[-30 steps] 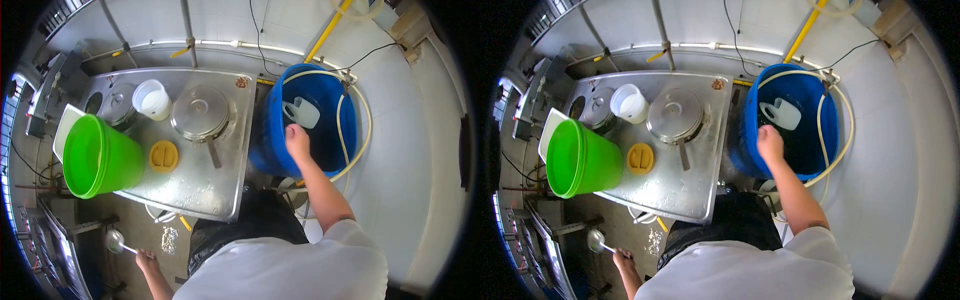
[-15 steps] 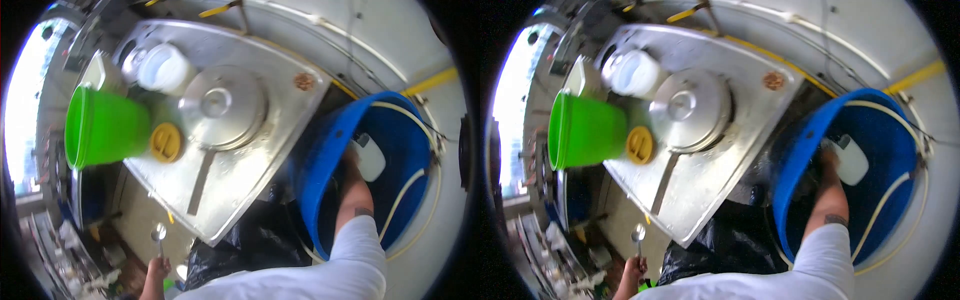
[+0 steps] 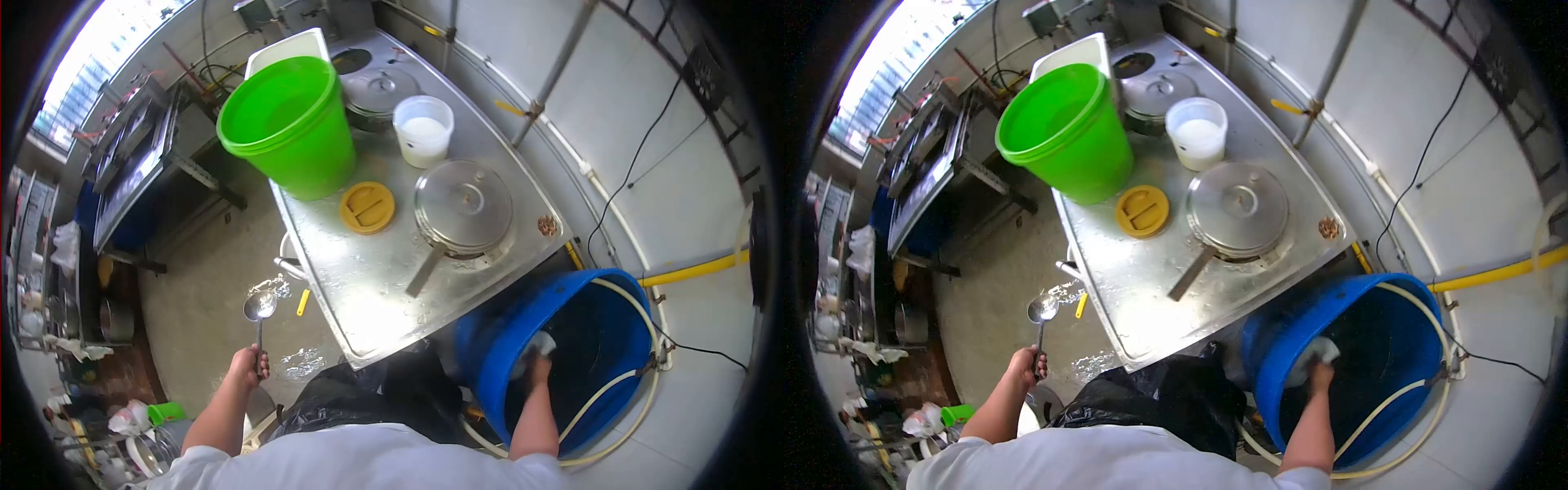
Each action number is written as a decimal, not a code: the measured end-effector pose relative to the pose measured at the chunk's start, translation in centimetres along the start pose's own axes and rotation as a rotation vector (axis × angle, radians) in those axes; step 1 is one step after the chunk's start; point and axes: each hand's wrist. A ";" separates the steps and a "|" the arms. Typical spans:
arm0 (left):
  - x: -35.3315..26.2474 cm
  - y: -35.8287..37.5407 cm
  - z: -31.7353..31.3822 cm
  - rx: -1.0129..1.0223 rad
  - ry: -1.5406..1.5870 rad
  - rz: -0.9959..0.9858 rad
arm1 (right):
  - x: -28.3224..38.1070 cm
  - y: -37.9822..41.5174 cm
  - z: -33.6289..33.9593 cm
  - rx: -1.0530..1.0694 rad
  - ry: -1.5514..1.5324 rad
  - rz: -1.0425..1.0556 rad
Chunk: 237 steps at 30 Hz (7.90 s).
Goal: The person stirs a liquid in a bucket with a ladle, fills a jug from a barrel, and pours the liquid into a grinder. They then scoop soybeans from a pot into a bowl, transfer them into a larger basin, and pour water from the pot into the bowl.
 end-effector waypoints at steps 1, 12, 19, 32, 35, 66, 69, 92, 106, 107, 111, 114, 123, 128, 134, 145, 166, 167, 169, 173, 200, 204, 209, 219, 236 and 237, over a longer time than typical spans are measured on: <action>-0.1 -0.4 0.6 0.018 0.023 -0.001 | -0.5 3.6 0.5 -0.185 -0.803 -0.072; -0.4 -3.5 8.0 0.248 0.160 -0.203 | 21.7 39.6 10.6 -0.745 0.377 0.540; 2.0 -3.5 10.5 0.207 0.033 -0.245 | 34.8 54.5 5.1 -0.536 0.548 0.976; -3.9 -9.6 7.6 0.783 0.255 -0.554 | 57.5 63.6 -29.5 0.458 1.121 1.287; -9.7 -10.4 6.9 0.695 0.140 -0.579 | 61.3 66.3 -30.0 0.425 1.263 1.309; -1.2 4.4 12.5 0.421 0.258 -0.857 | 43.5 54.0 -21.5 0.419 -0.193 0.761; -1.1 10.0 9.7 0.589 0.332 -0.917 | 47.2 58.1 -28.9 0.796 -0.098 0.914; -16.1 3.9 17.3 -0.218 0.526 -1.314 | 48.6 56.8 -27.8 -0.126 0.473 1.950; 0.9 -3.9 17.6 -0.157 -0.998 -0.952 | 49.1 41.4 0.1 -0.813 0.434 1.296; 1.8 -4.1 17.9 -0.160 -0.998 -0.944 | 50.0 39.6 1.6 -0.824 0.446 1.207; 1.6 -1.4 16.6 -0.340 -1.063 -0.866 | 55.6 30.1 5.0 -0.755 0.656 1.056; 0.6 -0.2 15.4 -0.347 -1.179 -0.898 | 60.5 25.7 5.0 -0.674 0.749 1.071; 10.8 -3.7 18.9 -0.347 -0.912 -0.798 | 72.2 15.6 4.6 -0.414 0.984 0.958; 27.9 -11.5 26.5 -0.345 -1.010 -0.574 | 75.1 17.3 5.3 -0.386 0.822 1.005; 36.0 -11.8 26.8 -0.309 -0.894 -0.404 | 75.6 15.2 6.5 -0.543 0.621 0.820; 21.5 -4.6 18.6 -0.154 -0.449 -0.513 | 73.6 13.1 7.5 -0.460 0.797 1.090; 33.7 -17.5 26.0 -0.255 -0.930 -0.559 | 65.2 15.8 6.2 -0.477 0.598 1.020; 32.9 -16.8 25.8 -0.249 -0.927 -0.562 | 64.5 17.5 6.2 -0.493 0.546 1.006; 30.2 -14.4 24.7 -0.239 -0.913 -0.563 | 63.1 19.6 5.9 -0.501 0.499 0.995; 25.4 -9.1 22.1 -0.229 -0.887 -0.543 | 62.3 22.0 5.6 -0.633 0.654 1.149; 35.4 -18.4 23.9 -0.333 -0.894 -0.572 | 64.0 15.2 7.1 -0.622 0.634 1.370; 25.7 -5.7 20.0 -0.265 -0.798 -0.391 | 67.6 18.8 4.6 -0.580 1.070 1.188; 23.0 -5.2 18.5 -0.259 -0.574 -0.461 | 70.7 14.0 3.0 -0.545 0.968 1.147; 35.5 -17.9 22.9 -0.283 -0.918 -0.584 | 63.9 14.9 7.1 -0.485 0.583 1.111; 17.1 -4.7 17.3 -0.159 -0.714 -0.527 | 54.2 21.0 2.3 -0.965 0.372 1.411; 16.8 -4.9 17.1 -0.157 -0.713 -0.531 | 54.0 20.5 1.6 -0.969 0.372 1.411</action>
Point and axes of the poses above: each hand's wrist, its own y-axis away from the middle knuckle, its own z-axis out of the back of the hand, x = y × z, and after that the axes turned 3 degrees about z, right-handed
